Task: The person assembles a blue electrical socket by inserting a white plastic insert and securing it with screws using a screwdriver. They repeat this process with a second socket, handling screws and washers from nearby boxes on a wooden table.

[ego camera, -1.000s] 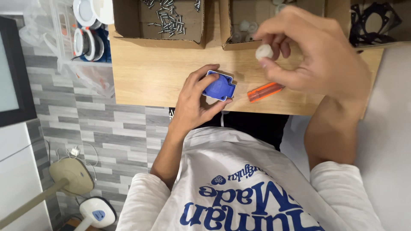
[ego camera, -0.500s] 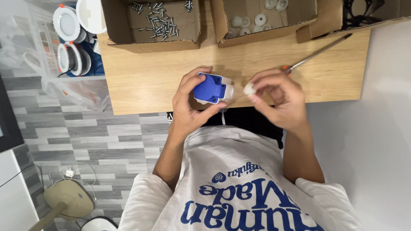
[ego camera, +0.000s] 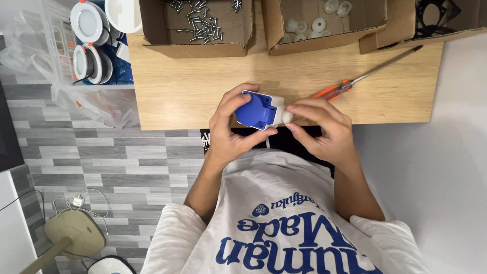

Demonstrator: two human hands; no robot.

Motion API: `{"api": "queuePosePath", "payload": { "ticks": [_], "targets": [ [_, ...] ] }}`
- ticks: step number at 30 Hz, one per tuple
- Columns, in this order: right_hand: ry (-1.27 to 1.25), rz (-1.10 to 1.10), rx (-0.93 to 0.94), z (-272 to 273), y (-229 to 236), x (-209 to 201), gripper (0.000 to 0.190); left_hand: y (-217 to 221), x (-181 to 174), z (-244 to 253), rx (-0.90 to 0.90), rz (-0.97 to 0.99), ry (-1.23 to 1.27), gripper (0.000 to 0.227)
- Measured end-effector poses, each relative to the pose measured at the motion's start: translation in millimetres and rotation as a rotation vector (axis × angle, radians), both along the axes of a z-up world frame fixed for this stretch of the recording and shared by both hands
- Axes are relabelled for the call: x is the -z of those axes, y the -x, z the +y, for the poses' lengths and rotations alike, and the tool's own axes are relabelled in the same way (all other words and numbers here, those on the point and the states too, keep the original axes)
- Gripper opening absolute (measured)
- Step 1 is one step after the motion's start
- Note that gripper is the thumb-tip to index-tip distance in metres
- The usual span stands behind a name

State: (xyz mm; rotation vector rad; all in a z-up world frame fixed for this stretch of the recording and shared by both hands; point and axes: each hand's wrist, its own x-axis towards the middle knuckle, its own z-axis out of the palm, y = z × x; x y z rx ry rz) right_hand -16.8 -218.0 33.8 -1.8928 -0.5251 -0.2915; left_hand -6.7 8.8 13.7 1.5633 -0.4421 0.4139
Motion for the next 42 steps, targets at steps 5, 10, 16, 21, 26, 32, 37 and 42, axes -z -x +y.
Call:
{"api": "queuePosePath", "payload": {
  "ticks": [5,10,16,21,26,32,37,42],
  "targets": [
    [0.05,-0.07,0.04,3,4,1,0.017,1,-1,-3,0.0,0.001,-0.01,0.071],
    [0.055,-0.143,0.097,1,4,9,0.018,0,0,-5,0.008,0.004,-0.016,0.071],
    [0.069,-0.187,0.051,4,2,4,0.025,0,2,-7,-0.005,0.015,-0.035,0.07],
    [0.011,-0.212,0.055,8,-1,1,0.016,-2,1,-6,-0.019,0.006,-0.077,0.07],
    [0.043,-0.258,0.075,9,-1,3,0.016,-3,1,-4,-0.026,0.014,-0.081,0.07],
    [-0.046,-0.201,0.046,5,-2,5,0.012,1,-3,-5,-0.043,-0.034,-0.107,0.07],
    [-0.19,-0.106,0.007,0,-1,14,0.014,3,0,-9,-0.051,-0.14,-0.095,0.067],
    [-0.272,0.015,0.023,-7,2,38,0.02,2,-3,-13,-0.128,-0.346,-0.12,0.054]
  ]
}}
